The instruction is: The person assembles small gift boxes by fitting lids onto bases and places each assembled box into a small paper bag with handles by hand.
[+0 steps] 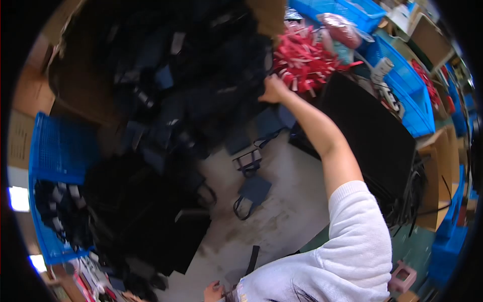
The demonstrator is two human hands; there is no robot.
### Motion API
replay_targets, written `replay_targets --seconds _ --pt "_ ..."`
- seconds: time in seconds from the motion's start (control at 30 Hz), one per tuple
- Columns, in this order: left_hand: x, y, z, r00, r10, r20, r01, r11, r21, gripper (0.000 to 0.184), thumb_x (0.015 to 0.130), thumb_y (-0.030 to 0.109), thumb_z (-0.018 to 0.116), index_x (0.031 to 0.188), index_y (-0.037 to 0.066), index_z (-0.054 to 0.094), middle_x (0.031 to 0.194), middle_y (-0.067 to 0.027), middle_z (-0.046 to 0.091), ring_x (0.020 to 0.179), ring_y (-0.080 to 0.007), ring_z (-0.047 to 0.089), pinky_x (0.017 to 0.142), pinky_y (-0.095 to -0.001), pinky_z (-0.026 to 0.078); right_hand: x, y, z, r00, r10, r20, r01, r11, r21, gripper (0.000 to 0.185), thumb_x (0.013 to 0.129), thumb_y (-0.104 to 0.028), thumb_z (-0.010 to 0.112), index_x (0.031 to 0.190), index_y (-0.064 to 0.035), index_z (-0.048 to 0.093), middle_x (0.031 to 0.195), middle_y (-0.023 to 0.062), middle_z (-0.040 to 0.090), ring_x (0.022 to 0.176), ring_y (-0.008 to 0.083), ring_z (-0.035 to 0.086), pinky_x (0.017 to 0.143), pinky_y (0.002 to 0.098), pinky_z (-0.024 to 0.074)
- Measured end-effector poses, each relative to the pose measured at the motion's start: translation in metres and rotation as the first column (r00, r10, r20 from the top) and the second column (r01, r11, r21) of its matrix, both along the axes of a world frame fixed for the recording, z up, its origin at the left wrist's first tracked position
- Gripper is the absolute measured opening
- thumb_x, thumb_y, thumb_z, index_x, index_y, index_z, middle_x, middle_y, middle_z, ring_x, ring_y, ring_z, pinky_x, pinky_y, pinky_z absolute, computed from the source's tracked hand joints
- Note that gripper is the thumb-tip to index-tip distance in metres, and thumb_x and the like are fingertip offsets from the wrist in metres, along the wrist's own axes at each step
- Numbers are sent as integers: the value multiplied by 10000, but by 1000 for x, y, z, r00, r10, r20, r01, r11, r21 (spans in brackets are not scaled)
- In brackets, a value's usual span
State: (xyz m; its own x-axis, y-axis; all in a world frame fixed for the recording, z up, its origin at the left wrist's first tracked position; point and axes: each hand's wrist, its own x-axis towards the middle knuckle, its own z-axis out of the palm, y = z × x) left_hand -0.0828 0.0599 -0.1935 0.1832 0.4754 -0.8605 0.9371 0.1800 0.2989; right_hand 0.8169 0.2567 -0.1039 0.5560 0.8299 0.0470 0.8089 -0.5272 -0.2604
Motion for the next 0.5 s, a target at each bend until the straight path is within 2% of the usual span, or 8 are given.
replay_targets --seconds 0.07,0.1,0.13,0.23,0.3,0.37,0.43,0.5 --pt "47 56 -10 991 -95 91 94 995 18 406 784 262 721 1093 11 641 1003 -147 666 972 -270 620 866 -351 481 -26 -19 34 957 282 -74 -289 951 -111 464 610 -457 739 739 -13 691 746 180 659 719 336 657 655 432 543" --pt "87 89 -20 973 -173 155 171 985 25 413 786 265 718 1100 9 637 1011 -151 662 980 -276 616 873 -354 477 -39 -25 32 947 317 -50 -321 940 -119 408 620 -434 726 682 -32 689 637 147 644 645 327 653 625 432 542" --pt "131 118 -29 942 -254 220 253 967 33 420 789 268 715 1108 8 633 1019 -155 658 988 -281 611 880 -357 473 -50 -36 24 948 319 -15 -319 948 -9 394 622 -409 720 713 -27 692 690 172 655 694 335 661 630 438 541" --pt "214 154 -12 868 -368 333 363 928 80 439 798 279 707 1129 4 620 1043 -168 648 1012 -299 598 900 -367 461 -88 -57 11 970 140 -198 -115 985 129 447 608 -192 698 989 30 623 957 217 653 887 380 637 777 451 524" --pt "228 151 15 857 -356 372 341 934 108 453 803 285 701 1144 1 612 1059 -177 641 1028 -311 589 914 -373 453 -100 -67 -1 936 345 -72 -344 939 27 431 597 -187 684 978 6 624 927 201 653 886 378 631 766 444 527" --pt "241 137 42 845 -340 413 318 940 124 466 809 292 696 1159 -1 603 1075 -186 634 1045 -322 580 927 -379 446 -124 -89 7 912 409 -39 -407 912 56 387 588 -191 680 933 -21 633 918 189 645 894 364 626 762 429 528" --pt "244 117 70 834 -316 453 286 949 136 479 814 299 690 1173 -4 594 1091 -195 627 1061 -334 571 941 -385 438 -149 -100 13 857 502 -115 -514 825 -236 392 615 -200 671 975 -53 618 915 183 639 904 362 623 769 436 523" --pt "250 98 96 819 -281 500 239 960 148 492 820 306 684 1188 -7 586 1107 -204 619 1077 -346 562 954 -391 430 -185 -132 57 835 501 -227 -520 853 -31 479 637 -232 685 1081 -72 608 977 186 657 947 368 630 799 454 523"
